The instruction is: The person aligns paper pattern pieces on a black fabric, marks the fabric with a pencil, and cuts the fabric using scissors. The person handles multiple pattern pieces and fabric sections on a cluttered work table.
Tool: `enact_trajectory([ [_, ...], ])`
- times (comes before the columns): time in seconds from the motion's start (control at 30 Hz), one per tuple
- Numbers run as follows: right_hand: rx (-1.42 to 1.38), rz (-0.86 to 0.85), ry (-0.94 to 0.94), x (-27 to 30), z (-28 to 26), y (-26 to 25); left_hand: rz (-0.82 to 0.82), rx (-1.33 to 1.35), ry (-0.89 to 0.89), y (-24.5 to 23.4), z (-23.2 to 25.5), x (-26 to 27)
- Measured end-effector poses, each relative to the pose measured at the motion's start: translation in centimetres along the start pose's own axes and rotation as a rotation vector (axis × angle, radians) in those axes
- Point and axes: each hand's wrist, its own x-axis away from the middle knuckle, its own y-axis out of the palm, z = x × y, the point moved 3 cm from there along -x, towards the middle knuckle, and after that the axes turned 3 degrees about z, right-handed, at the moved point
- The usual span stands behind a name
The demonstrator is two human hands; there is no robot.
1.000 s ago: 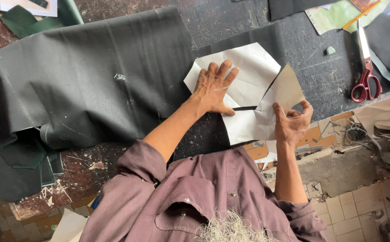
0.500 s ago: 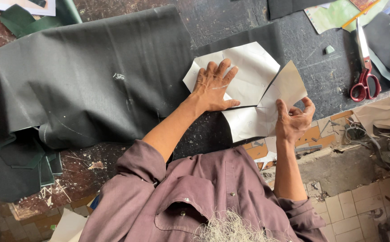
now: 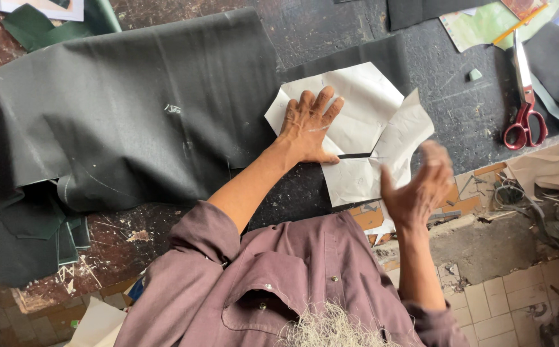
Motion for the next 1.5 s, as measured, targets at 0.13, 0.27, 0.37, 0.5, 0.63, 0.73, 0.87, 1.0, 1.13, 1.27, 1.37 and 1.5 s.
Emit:
enact_trajectory([
  [0.13, -0.042, -0.373, -0.185, 3.1, -3.7, -0.3, -0.036, -0.004, 0.001, 0.2, -0.1, -0.1],
  [0.27, -0.063, -0.489, -0.182, 4.2, -5.2, 0.2, -0.082, 0.009, -0.018, 0.5, 0.0, -0.2],
  [0.37, -0.127, -0.536, -0.138, 4.2, -5.0, 0.6, -0.009, 0.043, -0.002, 0.6, -0.2, -0.2],
  [0.5, -0.159, -0.541, -0.179, 4.8, -4.3, 1.2, 0.061, 0.198, 0.027, 0.7, -0.9, -0.6],
  [0.63, -0.123, -0.482, -0.235, 5.6, -4.1, 2.3, 0.117, 0.173, 0.054, 0.2, -1.3, -0.3],
  [0.73, -0.048, -0.491, -0.23, 5.8, -4.2, 2.9, 0.094, 0.147, 0.05, -0.5, -1.1, -0.1],
  [0.87, 0.0, -0.477, -0.202, 5.7, -3.9, 2.8, 0.05, 0.16, 0.031, -0.8, -0.8, 0.0],
  [1.0, -0.102, -0.008, 0.025, 5.0, -1.7, 0.7, 0.075, 0.182, 0.045, -1.3, -0.8, -0.2],
  [1.13, -0.626, 0.177, 0.846, 6.8, 2.5, 0.4, 0.146, 0.194, 0.072, -1.5, -0.6, 0.1],
  [1.27, -1.141, 0.051, 1.361, 9.5, 3.1, 3.2, 0.11, 0.202, 0.061, -1.2, -0.6, -0.2],
  [1.37, -1.236, 0.077, 1.447, 10.2, 3.1, 4.6, 0.113, 0.216, 0.06, -1.0, -0.7, -0.1],
  [1.5, -1.175, 0.151, 1.371, 9.9, 3.4, 4.6, 0.144, 0.217, 0.077, -1.0, -0.8, 0.0],
])
